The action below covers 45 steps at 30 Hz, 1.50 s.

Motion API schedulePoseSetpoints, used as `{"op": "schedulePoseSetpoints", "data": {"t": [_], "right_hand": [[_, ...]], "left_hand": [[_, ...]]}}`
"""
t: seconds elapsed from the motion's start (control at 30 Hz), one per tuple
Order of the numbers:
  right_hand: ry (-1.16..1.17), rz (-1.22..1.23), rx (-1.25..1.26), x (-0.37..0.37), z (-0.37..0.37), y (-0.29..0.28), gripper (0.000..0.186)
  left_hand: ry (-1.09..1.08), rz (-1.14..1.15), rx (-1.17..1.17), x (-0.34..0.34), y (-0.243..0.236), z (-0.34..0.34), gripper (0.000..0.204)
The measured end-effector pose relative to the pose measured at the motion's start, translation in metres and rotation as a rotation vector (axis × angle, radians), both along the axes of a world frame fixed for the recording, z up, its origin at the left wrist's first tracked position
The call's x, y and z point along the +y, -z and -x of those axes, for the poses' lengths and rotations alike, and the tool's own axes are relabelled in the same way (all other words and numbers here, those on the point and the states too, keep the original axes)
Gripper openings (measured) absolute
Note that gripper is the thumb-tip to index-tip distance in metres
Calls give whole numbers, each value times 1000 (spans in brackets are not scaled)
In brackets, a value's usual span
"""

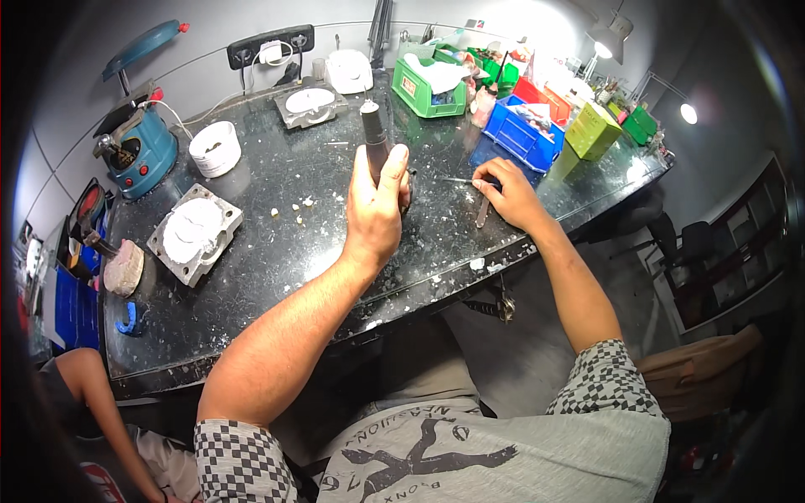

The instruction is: The person applies and smooths white material inside a metal dental flask using a metal tool and then holds a dental handpiece while handling small white dental components on a laboratory bench.

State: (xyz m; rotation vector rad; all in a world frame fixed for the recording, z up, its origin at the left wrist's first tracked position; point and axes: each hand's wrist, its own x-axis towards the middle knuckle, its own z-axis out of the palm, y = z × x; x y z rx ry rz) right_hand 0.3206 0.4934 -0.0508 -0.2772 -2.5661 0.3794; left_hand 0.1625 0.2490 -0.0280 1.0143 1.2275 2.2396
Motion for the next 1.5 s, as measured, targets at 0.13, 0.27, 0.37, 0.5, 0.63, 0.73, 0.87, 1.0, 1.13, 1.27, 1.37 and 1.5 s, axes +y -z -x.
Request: {"op": "schedulePoseSetpoints", "data": {"t": [0.13, 0.27, 0.37, 0.5, 0.63, 0.73, 0.87, 1.0, 1.13, 1.27, 1.37, 1.5], "right_hand": [[101, 79, 151, -30, 7, -11, 25], [604, 72, -317, -93, -19, -38, 54], [525, 121, -367, -98, -28, -36, 53], [490, 162, -272, -52, -22, -26, 30], [456, 113, -194, -4, -15, -12, 25], [345, 54, 42, -6, -11, -9, 25], [116, 391, 210, -99, 31, -50, 57], [100, 261, -18, -129, 71, -72, 78], [53, 260, -158, -129, 83, -87, 78], [-237, 468, -145, -118, 74, -74, 63], [-306, 409, -167, -124, 48, -90, 53], [-791, 1051, -149, -105, -25, -79, 104]], "left_hand": [[-53, 96, 14, 5, 12, 6, 19], [-94, 158, -2, -1, 13, 14, 19], [-68, 182, -30, 3, 13, 10, 19], [-51, 151, -37, 4, 14, 9, 21], [-37, 108, -15, 4, 10, 10, 18], [13, 122, -55, 5, 7, 4, 17], [13, 168, -58, -2, 13, 7, 21], [-168, 302, 222, 6, 21, 1, 17], [103, 333, 106, 2, 14, 6, 15], [532, 303, -68, -12, 6, 6, 18], [568, 353, 68, -17, 1, 5, 18], [54, 228, 928, -16, -7, -8, 24]]}}
